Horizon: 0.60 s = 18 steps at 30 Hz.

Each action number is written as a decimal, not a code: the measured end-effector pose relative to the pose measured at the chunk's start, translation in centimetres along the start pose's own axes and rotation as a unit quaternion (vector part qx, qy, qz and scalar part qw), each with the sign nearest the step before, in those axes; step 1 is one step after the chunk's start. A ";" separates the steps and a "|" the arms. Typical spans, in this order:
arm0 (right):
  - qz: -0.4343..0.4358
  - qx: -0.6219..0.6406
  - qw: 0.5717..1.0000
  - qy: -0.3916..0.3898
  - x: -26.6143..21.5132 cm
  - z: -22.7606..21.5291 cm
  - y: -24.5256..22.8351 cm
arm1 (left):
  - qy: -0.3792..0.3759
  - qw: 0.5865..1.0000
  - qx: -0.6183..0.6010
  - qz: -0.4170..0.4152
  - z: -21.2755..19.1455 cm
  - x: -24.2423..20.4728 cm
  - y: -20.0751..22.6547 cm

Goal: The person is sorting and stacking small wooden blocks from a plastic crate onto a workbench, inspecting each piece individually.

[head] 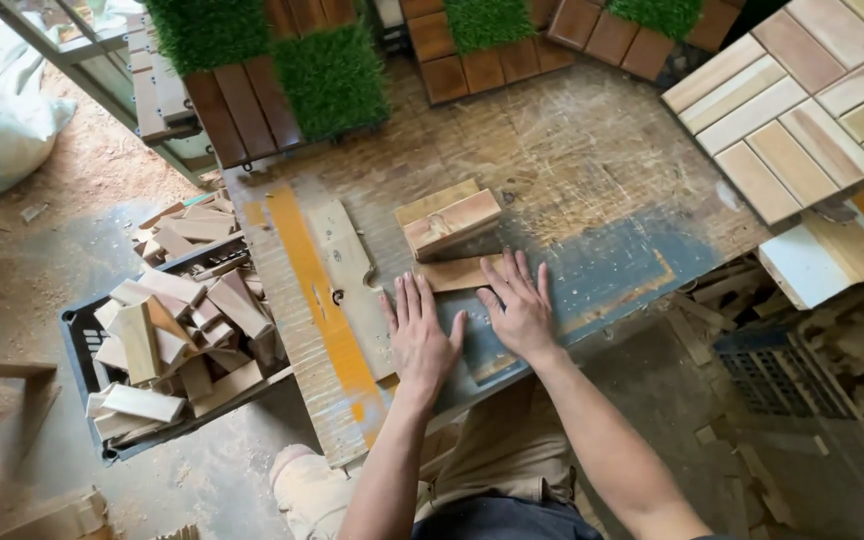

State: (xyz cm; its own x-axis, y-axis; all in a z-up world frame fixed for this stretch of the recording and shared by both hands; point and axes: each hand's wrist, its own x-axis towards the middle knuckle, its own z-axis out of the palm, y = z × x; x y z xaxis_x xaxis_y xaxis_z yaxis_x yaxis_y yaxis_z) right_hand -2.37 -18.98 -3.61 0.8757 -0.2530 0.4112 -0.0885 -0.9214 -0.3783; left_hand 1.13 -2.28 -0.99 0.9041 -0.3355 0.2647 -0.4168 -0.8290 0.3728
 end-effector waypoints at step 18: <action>-0.035 0.379 0.925 -0.008 -2.6 -1.9 -7.3 | 0.230 0.898 -0.362 -0.097 -6.0 -9.6 -5.3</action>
State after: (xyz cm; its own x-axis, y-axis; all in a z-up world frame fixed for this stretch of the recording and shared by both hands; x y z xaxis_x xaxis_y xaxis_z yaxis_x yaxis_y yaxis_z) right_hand -4.93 -12.11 -0.33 0.8739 -0.1918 0.4466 0.3211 -0.4621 -0.8267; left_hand -5.91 7.98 -0.20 0.9012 0.1415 0.4096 -0.3583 -0.2883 0.8880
